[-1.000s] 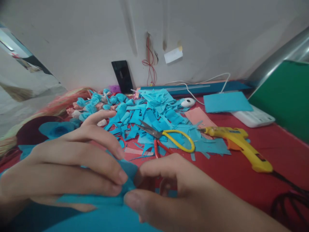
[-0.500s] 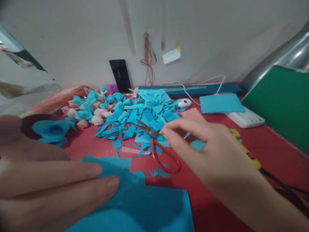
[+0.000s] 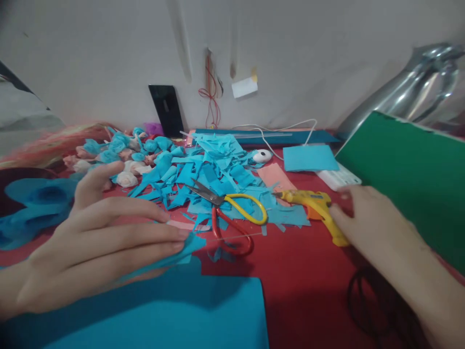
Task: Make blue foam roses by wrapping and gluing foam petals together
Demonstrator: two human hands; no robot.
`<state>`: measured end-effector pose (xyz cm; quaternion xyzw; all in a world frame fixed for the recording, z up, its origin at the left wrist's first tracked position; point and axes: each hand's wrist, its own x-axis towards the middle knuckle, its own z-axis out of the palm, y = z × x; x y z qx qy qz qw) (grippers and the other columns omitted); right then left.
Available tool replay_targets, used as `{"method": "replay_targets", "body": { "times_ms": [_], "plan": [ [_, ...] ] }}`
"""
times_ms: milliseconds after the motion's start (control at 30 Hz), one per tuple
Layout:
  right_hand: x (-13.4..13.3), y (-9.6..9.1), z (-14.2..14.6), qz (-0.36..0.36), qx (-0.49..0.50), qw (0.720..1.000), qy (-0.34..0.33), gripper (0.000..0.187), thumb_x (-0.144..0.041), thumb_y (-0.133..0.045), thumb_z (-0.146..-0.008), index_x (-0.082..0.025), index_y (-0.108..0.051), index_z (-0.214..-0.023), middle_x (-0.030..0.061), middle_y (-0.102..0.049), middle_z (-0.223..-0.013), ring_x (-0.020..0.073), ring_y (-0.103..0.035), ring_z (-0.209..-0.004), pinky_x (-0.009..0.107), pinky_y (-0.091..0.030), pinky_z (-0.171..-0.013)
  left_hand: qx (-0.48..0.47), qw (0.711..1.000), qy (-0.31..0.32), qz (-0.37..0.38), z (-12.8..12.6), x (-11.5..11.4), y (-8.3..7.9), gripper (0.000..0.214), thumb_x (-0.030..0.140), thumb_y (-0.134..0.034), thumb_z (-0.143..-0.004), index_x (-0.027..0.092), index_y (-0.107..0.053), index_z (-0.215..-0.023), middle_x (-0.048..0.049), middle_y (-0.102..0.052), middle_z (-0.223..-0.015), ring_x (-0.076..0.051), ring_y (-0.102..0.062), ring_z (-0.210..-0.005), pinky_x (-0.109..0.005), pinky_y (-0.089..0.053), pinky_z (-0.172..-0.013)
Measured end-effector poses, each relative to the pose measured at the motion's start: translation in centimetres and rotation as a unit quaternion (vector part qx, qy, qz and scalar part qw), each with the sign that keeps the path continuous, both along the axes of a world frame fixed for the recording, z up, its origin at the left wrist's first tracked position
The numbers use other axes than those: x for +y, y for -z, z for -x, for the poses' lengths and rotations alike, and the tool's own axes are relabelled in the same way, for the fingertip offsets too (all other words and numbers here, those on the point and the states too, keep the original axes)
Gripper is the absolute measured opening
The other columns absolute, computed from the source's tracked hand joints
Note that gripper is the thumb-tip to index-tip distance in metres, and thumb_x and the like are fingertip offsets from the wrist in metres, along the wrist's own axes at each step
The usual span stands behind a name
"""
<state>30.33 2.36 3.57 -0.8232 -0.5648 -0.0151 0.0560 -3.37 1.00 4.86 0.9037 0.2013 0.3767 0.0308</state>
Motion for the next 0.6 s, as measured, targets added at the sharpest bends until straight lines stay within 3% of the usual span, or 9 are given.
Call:
{"method": "replay_targets", "body": {
  "times_ms": [133, 233, 333, 467, 600],
  "plan": [
    [0.8, 2.7, -2.3, 0.121, 0.034, 0.992, -0.015, 0.012, -0.022, -0.057, -0.085, -0.012, -0.057, -0.091, 0.0065, -0.060, -0.092, 0.0161, -0.058, -0.080, 0.031, -0.047, -0.074, 0.049, 0.989, -0.003, -0.137, -0.3, 0.7, -0.4, 0.006, 0.024, -0.061, -0.079, 0.021, -0.061, -0.084, 0.0104, -0.069, -0.084, -0.010, -0.056, -0.084, -0.035, -0.007, -0.116],
    [1.0, 4.0, -3.2, 0.149, 0.036, 0.988, -0.028, 0.009, -0.020, -0.058, -0.085, -0.014, -0.056, -0.090, 0.0023, -0.058, -0.090, 0.0144, -0.057, -0.080, 0.032, -0.047, -0.074, 0.066, 0.989, -0.048, -0.125, -0.6, 0.6, -0.8, 0.011, 0.032, -0.054, -0.084, 0.023, -0.060, -0.082, 0.0113, -0.070, -0.079, -0.009, -0.055, -0.080, -0.038, -0.013, -0.115],
    [1.2, 4.2, -3.3, 0.136, 0.031, 0.990, -0.025, 0.008, -0.016, -0.061, -0.079, -0.014, -0.055, -0.084, 0.0039, -0.059, -0.086, 0.0155, -0.058, -0.075, 0.029, -0.046, -0.068, 0.069, 0.993, -0.046, -0.090, -0.7, 0.2, -1.2, 0.011, 0.033, -0.055, -0.084, 0.024, -0.060, -0.083, 0.0108, -0.071, -0.079, -0.009, -0.056, -0.079, -0.044, -0.021, -0.112],
    [1.0, 3.3, -3.3, 0.082, 0.024, 0.996, -0.029, 0.005, -0.022, -0.054, -0.076, -0.020, -0.051, -0.079, 0.0099, -0.062, -0.081, 0.0210, -0.061, -0.068, 0.030, -0.047, -0.059, 0.060, 0.994, -0.049, -0.080, -0.5, 0.1, -1.4, 0.010, 0.032, -0.056, -0.083, 0.024, -0.062, -0.081, 0.0108, -0.071, -0.079, -0.008, -0.057, -0.080, -0.043, -0.021, -0.113],
    [0.2, 3.4, -4.5, 0.004, -0.047, 0.999, 0.001, 0.025, -0.037, -0.052, -0.073, -0.023, -0.047, -0.093, 0.0124, -0.064, -0.072, 0.0243, -0.059, -0.051, 0.033, -0.046, -0.044, 0.034, 0.995, -0.025, -0.094, -0.2, 0.5, -1.3, 0.010, 0.031, -0.060, -0.080, 0.022, -0.064, -0.082, 0.0082, -0.071, -0.080, -0.009, -0.057, -0.081, -0.042, -0.021, -0.114]
  ]
}}
